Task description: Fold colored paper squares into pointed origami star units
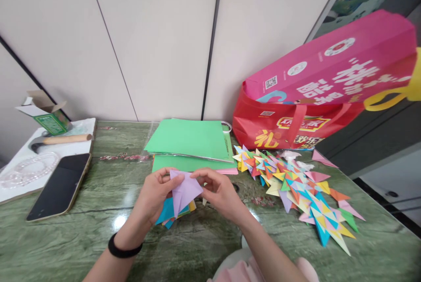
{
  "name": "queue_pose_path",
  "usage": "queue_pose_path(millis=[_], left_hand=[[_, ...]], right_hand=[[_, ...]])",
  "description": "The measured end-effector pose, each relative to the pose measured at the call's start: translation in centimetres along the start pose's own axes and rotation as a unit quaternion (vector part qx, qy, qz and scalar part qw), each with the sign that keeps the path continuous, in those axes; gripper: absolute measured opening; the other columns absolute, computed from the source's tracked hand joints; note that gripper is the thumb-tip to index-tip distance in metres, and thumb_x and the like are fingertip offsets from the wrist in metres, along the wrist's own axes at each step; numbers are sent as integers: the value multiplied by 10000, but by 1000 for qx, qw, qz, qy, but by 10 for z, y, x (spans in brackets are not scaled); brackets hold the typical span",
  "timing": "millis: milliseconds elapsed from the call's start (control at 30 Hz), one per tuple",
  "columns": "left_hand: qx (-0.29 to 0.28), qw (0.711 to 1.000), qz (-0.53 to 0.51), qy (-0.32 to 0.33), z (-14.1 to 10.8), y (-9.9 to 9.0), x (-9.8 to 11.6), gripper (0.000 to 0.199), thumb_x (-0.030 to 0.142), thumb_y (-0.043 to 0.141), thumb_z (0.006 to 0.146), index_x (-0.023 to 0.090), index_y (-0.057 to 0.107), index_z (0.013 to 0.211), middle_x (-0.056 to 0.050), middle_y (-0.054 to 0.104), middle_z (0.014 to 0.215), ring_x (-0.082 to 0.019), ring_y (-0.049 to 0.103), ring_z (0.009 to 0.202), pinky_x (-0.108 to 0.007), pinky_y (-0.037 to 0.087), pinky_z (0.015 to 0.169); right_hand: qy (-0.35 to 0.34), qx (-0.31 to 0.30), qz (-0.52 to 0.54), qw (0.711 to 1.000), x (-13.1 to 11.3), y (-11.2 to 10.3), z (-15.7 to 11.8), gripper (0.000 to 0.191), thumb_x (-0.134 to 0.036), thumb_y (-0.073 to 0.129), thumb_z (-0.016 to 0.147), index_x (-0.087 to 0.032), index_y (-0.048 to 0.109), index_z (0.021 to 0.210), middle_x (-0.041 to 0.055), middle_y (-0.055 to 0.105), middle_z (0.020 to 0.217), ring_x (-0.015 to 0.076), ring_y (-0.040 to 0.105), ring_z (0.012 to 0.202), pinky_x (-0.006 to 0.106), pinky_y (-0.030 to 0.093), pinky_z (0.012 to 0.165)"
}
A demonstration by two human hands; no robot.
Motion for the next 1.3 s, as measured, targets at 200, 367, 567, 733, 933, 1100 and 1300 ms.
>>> queue_pose_path(millis=[200, 367, 567, 733, 933, 1100, 1300], left_hand=[[-12, 999, 37, 10, -3, 6, 0, 314, 306, 766, 565, 134, 585, 755, -37, 712, 623, -125, 611, 509, -192, 452, 471], [-31, 999, 32, -6, -4, 10, 1, 347, 277, 779, 552, 140, 576, 797, -39, 713, 622, -134, 619, 500, -200, 462, 468], [-47, 998, 38, -1, -3, 10, -1, 402, 233, 787, 530, 135, 581, 860, -52, 724, 682, -162, 651, 562, -231, 495, 523], [-27, 996, 80, 30, -1, 7, 1, 358, 229, 775, 532, 145, 596, 830, -49, 728, 699, -179, 659, 586, -254, 504, 549], [-56, 989, 122, 63, -4, 16, 9, 240, 273, 714, 628, 132, 622, 798, -53, 717, 690, -181, 655, 626, -253, 496, 578], [-86, 992, 82, 44, -6, 25, 3, 220, 317, 683, 667, 137, 626, 778, -43, 710, 684, -179, 656, 626, -274, 514, 607], [-136, 991, -11, -10, -13, 43, -3, 247, 343, 667, 691, 144, 650, 838, -55, 711, 751, -199, 660, 690, -317, 522, 680]], right_hand=[[-32, 6, -36, 999, -4, -1, 0, 205, -104, 607, 680, -227, 675, 829, 24, 613, 915, 140, 585, 813, 214, 472, 605], [-59, 11, -71, 996, -10, -2, 0, 182, -90, 597, 689, -219, 690, 779, 40, 615, 903, 141, 591, 801, 213, 473, 597], [-99, 18, -127, 987, -13, -2, -1, 249, -44, 565, 671, -229, 698, 773, 43, 623, 864, 146, 594, 773, 227, 480, 601], [-84, 23, -121, 989, -15, -2, -1, 276, -33, 535, 656, -228, 683, 782, 33, 638, 855, 147, 598, 768, 223, 488, 583], [-53, 44, -126, 990, -14, -6, -1, 119, -122, 602, 694, -202, 653, 766, 21, 648, 819, 132, 601, 704, 210, 468, 565], [-64, 67, -150, 984, -14, -8, -1, 36, -206, 621, 728, -188, 630, 757, 20, 632, 755, 128, 583, 636, 234, 477, 576], [-62, 111, -174, 976, -13, -16, -3, 97, -230, 623, 724, -192, 592, 807, 17, 628, 723, 140, 579, 636, 246, 493, 570]])
Point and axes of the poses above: each hand's wrist, its own z-axis towards the middle knuckle, its own y-axis out of the palm, x = y × z, the point moved 9 cm from there along z, towards the middle knuckle
